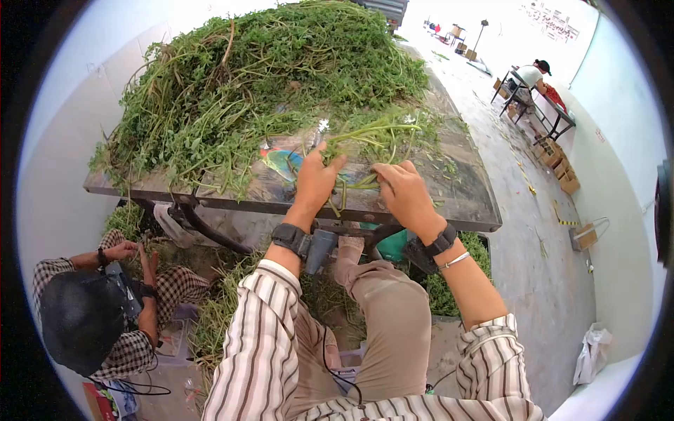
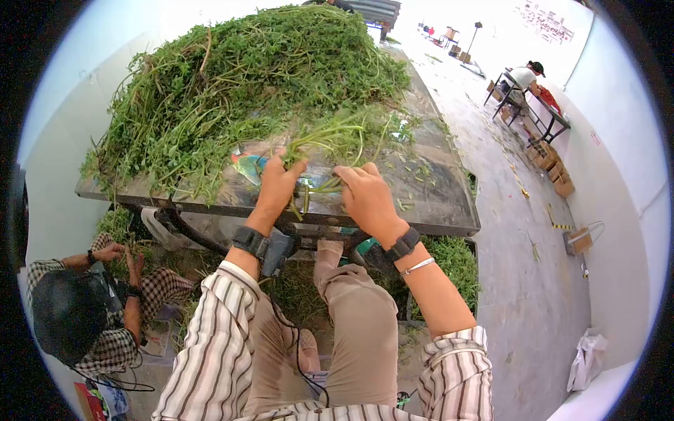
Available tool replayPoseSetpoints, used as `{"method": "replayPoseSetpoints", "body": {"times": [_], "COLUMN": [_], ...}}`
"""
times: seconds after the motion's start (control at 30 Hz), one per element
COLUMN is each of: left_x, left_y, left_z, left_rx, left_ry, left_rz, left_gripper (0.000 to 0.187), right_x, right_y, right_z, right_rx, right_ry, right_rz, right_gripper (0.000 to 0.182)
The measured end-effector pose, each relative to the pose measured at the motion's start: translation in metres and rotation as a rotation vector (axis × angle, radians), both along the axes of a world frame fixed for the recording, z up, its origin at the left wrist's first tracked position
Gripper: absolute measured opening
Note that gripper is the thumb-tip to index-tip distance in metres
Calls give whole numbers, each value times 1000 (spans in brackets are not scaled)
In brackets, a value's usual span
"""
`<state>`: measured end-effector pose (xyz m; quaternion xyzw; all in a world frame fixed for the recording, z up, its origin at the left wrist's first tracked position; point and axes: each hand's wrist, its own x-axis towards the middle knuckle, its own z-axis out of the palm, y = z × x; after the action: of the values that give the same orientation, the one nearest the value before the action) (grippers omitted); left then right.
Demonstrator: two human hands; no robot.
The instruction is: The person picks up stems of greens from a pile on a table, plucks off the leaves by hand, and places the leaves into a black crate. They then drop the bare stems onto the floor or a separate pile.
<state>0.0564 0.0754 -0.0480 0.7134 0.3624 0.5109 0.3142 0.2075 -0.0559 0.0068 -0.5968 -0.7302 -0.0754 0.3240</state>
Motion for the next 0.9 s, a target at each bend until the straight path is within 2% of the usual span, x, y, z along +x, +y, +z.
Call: {"method": "replayPoseSetpoints", "body": {"times": [0.07, 0.2, 0.37, 0.53, 0.63, 0.7, 0.9], "left_x": [-5, -6, -8, -8, -8, -8, -10], "left_y": [2, -6, -14, -13, -10, -7, -14], "left_z": [6, 15, 23, 21, 18, 14, 21], "left_rx": [-235, -260, -191, -189, -205, -196, -187], "left_ry": [-97, -121, -196, -209, -202, -179, -138], "left_rz": [-203, -213, -247, -229, -228, -220, -252], "left_gripper": [59, 50, 24, 22, 21, 21, 20], "right_x": [-1, 1, 2, 6, 5, 3, 15], "right_y": [-2, -1, -1, 7, 11, 16, 46], "right_z": [-1, -4, -4, 2, 18, 28, 17], "right_rx": [9, 25, 10, -35, 18, -20, 102], "right_ry": [6, 37, 57, 160, 310, 351, 156], "right_rz": [5, 24, 18, -27, -31, -131, -94], "right_gripper": [27, 28, 28, 28, 29, 30, 28]}}
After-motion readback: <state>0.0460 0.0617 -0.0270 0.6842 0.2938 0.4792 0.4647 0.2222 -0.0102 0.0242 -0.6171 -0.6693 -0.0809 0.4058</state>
